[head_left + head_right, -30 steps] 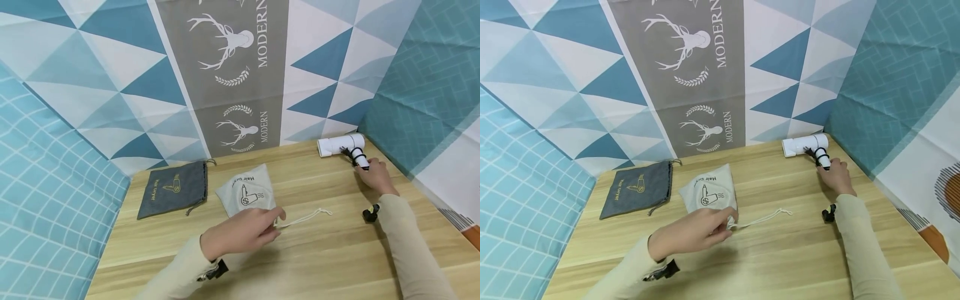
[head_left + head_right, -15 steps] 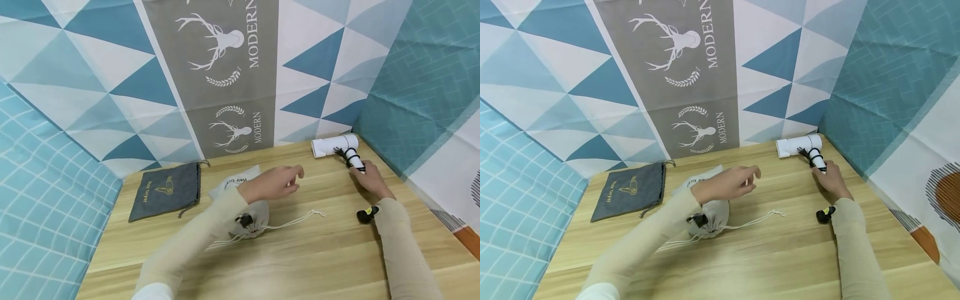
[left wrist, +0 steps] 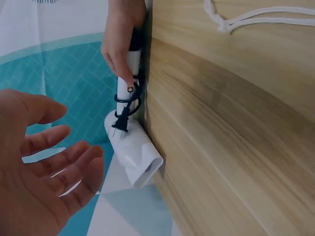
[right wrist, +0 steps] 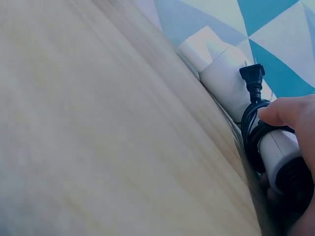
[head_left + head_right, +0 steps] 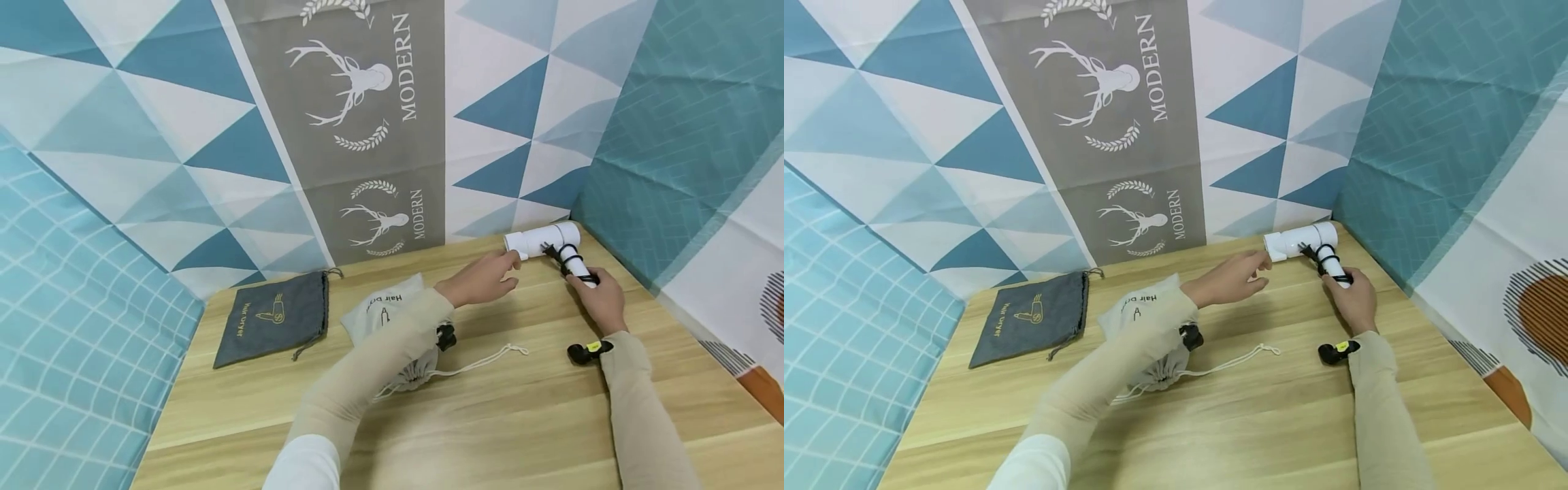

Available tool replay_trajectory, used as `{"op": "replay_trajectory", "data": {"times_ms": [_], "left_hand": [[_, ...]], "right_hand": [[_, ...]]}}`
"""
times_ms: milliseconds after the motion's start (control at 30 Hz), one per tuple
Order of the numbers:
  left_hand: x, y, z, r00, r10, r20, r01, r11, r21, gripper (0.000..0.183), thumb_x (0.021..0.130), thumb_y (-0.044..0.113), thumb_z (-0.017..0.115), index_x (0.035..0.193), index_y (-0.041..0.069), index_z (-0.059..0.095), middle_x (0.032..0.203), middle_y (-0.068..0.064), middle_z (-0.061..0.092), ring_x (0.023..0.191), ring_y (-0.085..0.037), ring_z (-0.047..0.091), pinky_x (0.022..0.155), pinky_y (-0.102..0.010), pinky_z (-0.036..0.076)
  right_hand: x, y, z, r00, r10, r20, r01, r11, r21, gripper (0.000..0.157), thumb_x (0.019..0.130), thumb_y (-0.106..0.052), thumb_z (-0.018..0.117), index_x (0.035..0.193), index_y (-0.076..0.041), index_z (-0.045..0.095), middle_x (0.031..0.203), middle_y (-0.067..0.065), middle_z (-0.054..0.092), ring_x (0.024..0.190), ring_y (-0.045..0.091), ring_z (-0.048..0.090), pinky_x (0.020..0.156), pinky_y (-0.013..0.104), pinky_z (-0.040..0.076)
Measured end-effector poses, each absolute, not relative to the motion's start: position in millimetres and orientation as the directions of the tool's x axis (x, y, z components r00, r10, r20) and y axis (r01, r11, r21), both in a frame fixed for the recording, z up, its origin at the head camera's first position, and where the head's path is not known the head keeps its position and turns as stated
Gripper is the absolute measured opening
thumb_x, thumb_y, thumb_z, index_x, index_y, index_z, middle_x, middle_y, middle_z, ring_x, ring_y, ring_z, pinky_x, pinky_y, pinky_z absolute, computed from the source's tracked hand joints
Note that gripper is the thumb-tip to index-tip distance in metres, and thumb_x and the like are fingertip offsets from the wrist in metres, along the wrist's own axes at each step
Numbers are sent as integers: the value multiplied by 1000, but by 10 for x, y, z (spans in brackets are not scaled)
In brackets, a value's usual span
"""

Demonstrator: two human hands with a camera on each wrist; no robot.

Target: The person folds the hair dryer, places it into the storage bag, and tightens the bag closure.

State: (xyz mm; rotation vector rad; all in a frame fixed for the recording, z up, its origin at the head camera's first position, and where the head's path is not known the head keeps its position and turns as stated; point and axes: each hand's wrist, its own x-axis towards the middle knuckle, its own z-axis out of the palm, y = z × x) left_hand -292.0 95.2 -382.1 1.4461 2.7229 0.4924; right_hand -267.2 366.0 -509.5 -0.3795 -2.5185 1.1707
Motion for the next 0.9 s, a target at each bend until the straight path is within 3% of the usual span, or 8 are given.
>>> {"op": "replay_trajectory", "data": {"times_ms": [300,600,800,900], "left_hand": [[-3200,1113,-4018,-664,741,103,732,616,291,27,92,28,46,115,14,44,108,0,45,83,-10,44,71,-21,40],[-3527,1216,-4290,-802,598,-14,556,754,349,52,92,44,41,136,17,31,137,-2,32,121,-19,36,89,-30,41],[-3690,1269,-4443,-819,573,-43,500,747,438,60,91,54,32,139,18,27,141,-2,30,128,-19,30,99,-34,33],[-3764,1304,-4516,-815,574,-82,450,715,535,66,90,58,30,139,14,28,140,-2,34,126,-18,35,99,-33,34]], "right_hand": [[-2705,3774,-5075,-946,311,98,116,601,-791,69,82,-52,54,126,1,44,119,25,47,99,35,45,77,45,35],[-2641,3854,-5007,-973,229,-24,151,558,-816,72,79,-54,57,128,-5,43,123,19,43,100,27,41,72,32,35],[-2616,3861,-4990,-988,137,-69,136,567,-813,67,77,-53,60,128,-11,45,125,14,43,100,24,42,74,30,37],[-2623,3881,-4967,-991,112,-79,130,581,-803,66,77,-53,61,128,-13,46,125,15,44,101,25,42,74,32,38]]}}
